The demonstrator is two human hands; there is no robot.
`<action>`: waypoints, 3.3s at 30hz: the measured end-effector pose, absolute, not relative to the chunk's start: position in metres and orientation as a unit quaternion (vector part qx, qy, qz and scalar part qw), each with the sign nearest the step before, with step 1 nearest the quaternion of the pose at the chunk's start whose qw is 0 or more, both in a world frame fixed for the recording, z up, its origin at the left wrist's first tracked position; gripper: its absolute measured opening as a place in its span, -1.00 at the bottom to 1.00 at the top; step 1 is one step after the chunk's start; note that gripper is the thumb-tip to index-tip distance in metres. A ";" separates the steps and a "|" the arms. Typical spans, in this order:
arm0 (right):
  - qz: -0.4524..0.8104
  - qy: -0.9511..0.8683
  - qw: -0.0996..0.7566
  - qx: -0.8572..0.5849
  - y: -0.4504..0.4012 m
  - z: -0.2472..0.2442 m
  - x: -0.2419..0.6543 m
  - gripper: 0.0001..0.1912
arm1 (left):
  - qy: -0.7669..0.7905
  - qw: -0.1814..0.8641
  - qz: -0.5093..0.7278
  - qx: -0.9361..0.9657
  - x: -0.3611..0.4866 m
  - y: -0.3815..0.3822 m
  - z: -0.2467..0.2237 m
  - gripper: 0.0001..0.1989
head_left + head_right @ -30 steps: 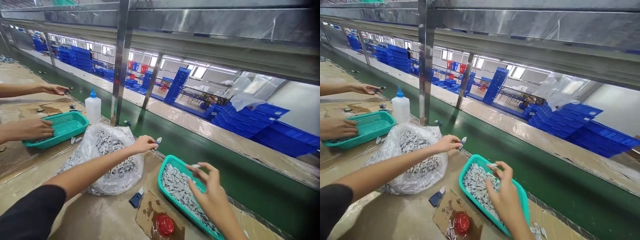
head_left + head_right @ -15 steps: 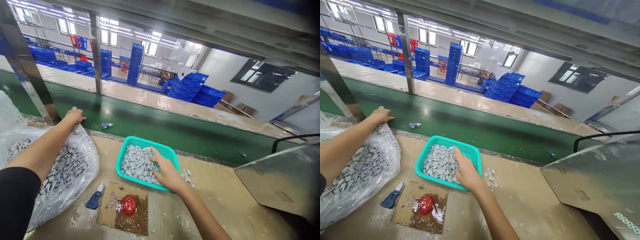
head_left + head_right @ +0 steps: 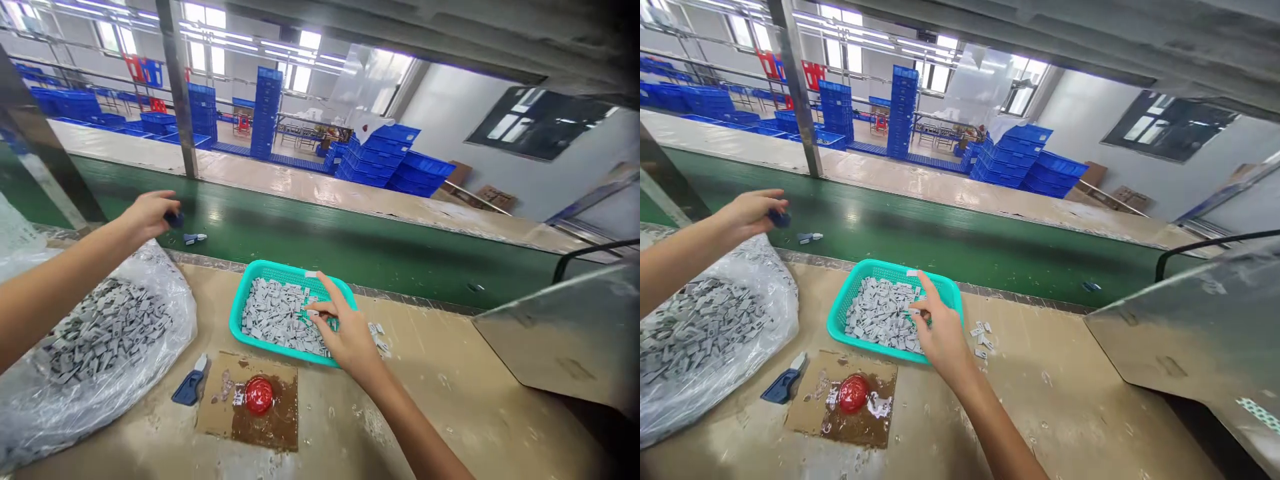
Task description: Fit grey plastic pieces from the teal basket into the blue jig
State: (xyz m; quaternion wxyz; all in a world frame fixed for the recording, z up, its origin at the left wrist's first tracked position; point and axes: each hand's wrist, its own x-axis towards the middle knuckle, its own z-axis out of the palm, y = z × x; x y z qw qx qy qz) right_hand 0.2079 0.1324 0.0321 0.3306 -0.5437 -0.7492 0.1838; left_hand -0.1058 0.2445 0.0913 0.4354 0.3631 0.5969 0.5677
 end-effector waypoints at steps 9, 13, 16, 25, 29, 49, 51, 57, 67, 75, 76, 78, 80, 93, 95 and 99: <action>0.376 -0.682 0.513 -0.361 0.024 0.050 0.176 -0.26 | 0.371 0.862 0.291 0.184 0.004 0.008 0.079 -0.72; 0.423 -0.657 0.517 -0.350 -0.008 0.041 0.167 -0.31 | 0.334 0.892 0.268 0.144 0.016 -0.016 0.072 -0.82; 0.441 -0.652 0.505 -0.353 -0.024 0.039 0.163 -0.32 | 0.349 0.874 0.298 0.159 0.015 -0.018 0.063 -0.80; 0.267 -0.728 0.485 -0.404 -0.046 0.036 0.167 -0.28 | 0.365 0.863 0.269 0.224 0.008 -0.019 0.042 -0.75; 0.280 -0.729 0.474 -0.407 -0.047 0.034 0.170 -0.30 | 0.388 0.854 0.265 0.221 0.010 -0.018 0.042 -0.74; 0.190 -0.689 0.418 -0.561 0.014 -0.023 0.190 -0.51 | 0.283 0.863 0.383 0.170 -0.042 0.017 0.046 -0.46; 0.182 -0.686 0.420 -0.565 0.016 -0.025 0.190 -0.50 | 0.286 0.864 0.387 0.149 -0.042 0.019 0.048 -0.54; 0.162 -0.693 0.425 -0.559 0.026 -0.025 0.190 -0.58 | 0.306 0.847 0.430 0.071 -0.032 0.024 0.046 -0.76; 0.107 -0.735 0.397 -0.539 0.023 -0.028 0.190 -0.55 | 0.416 0.808 0.377 0.178 -0.033 0.017 0.050 -0.83; 0.081 -0.742 0.386 -0.542 0.021 -0.031 0.189 -0.58 | 0.433 0.792 0.349 0.251 -0.033 0.017 0.044 -0.78; 0.085 -0.738 0.388 -0.545 0.021 -0.031 0.189 -0.58 | 0.427 0.799 0.339 0.254 -0.033 0.017 0.043 -0.79; 0.093 -0.732 0.395 -0.547 0.020 -0.030 0.188 -0.58 | 0.404 0.812 0.328 0.263 -0.033 0.016 0.040 -0.80; 0.091 -0.726 0.407 -0.547 0.019 -0.028 0.189 -0.57 | 0.376 0.822 0.323 0.280 -0.034 0.015 0.038 -0.80; 0.108 -0.718 0.393 -0.563 0.019 -0.018 0.182 -0.57 | 0.313 0.851 0.357 0.225 -0.025 0.012 0.030 -0.59; 0.106 -0.715 0.412 -0.555 0.018 -0.014 0.180 -0.58 | 0.330 0.845 0.348 0.238 -0.023 0.013 0.028 -0.66; 0.103 -0.702 0.441 -0.550 0.017 -0.008 0.179 -0.66 | 0.360 0.831 0.325 0.272 -0.021 0.013 0.026 -0.62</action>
